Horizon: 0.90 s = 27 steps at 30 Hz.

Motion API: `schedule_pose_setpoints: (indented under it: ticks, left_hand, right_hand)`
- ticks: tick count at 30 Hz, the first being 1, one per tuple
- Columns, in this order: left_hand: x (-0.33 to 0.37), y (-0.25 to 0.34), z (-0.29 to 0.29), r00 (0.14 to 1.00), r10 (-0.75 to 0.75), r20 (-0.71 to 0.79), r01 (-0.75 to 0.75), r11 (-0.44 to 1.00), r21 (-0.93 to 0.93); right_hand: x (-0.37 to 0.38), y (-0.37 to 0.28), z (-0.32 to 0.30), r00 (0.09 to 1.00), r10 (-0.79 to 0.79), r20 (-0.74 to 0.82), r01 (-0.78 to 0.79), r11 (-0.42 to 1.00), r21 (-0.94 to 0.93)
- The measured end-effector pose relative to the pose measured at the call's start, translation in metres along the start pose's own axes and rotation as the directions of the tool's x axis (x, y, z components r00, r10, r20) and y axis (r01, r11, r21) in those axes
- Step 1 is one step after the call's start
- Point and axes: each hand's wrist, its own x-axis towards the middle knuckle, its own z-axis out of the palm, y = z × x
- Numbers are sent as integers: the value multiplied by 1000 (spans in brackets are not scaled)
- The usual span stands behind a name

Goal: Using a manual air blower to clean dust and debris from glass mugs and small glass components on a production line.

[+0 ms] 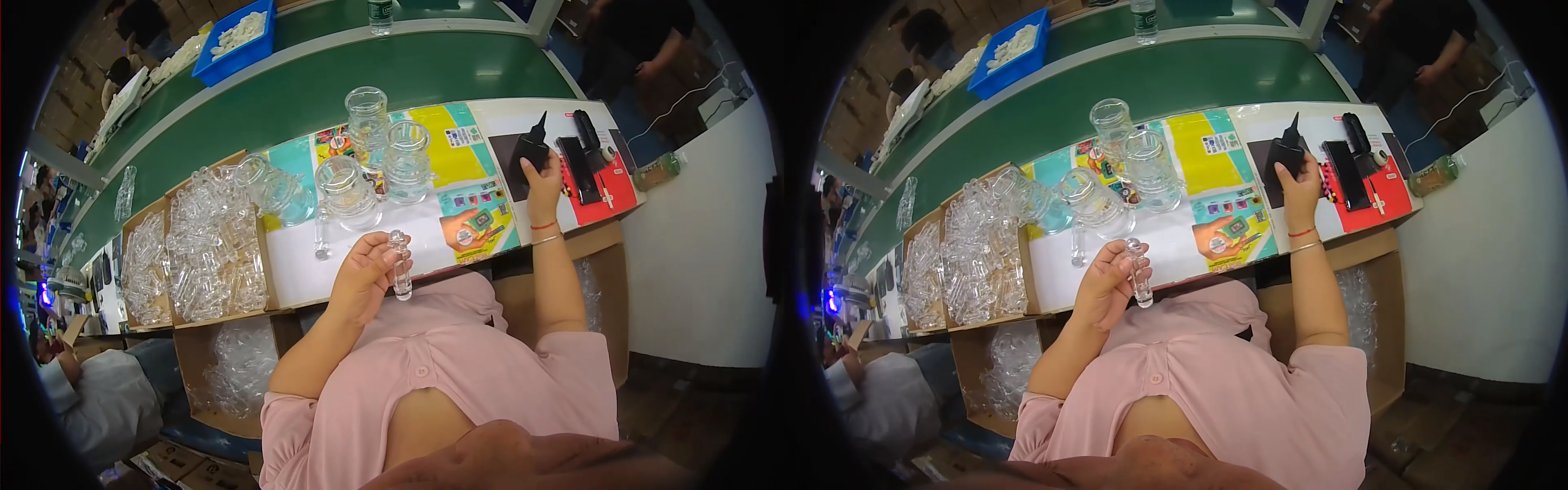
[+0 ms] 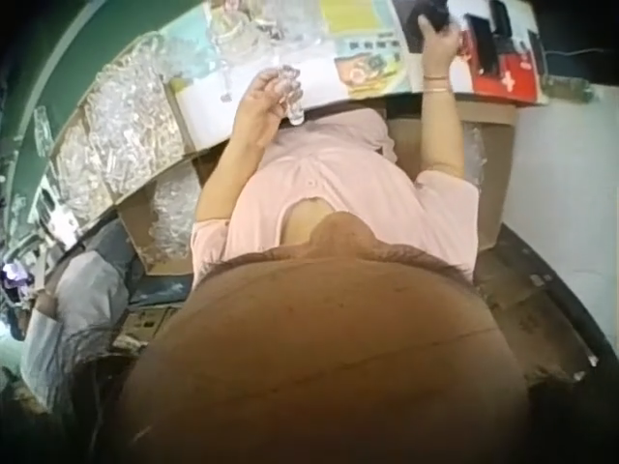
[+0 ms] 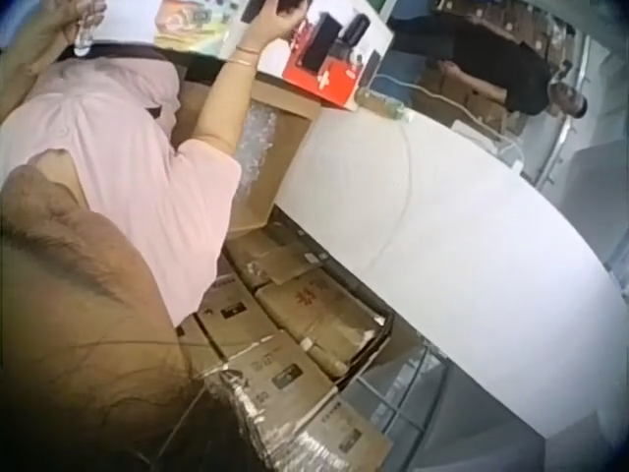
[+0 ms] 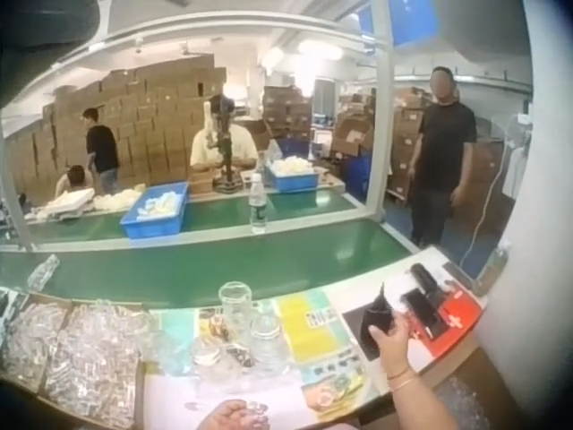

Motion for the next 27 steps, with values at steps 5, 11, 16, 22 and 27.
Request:
schedule_pose_setpoints:
  ticks: [5,11,16,22,27]
  left_hand:
    - [11,-11,4,999,-22,-23,22,1000,-5]
    - [14,-11,4,999,-51,1,51,998,-40]
    - [14,-12,0,997,-64,-39,63,998,-22]
    - [12,-13,-5,998,-54,-17,54,998,-12]
    - [14,-20,1,986,-92,138,98,995,-31]
  right_hand:
    - [6,12,-3,995,-99,27,101,907,-409]
    - [-1,20,-18,999,8,-34,-26,804,-594]
    - [-6,8,-13,998,61,25,-35,808,-589]
    - [-27,-45,-1,761,-649,-15,593,704,-391]
    - [-86,-101,60,734,-344,586,363,927,91]
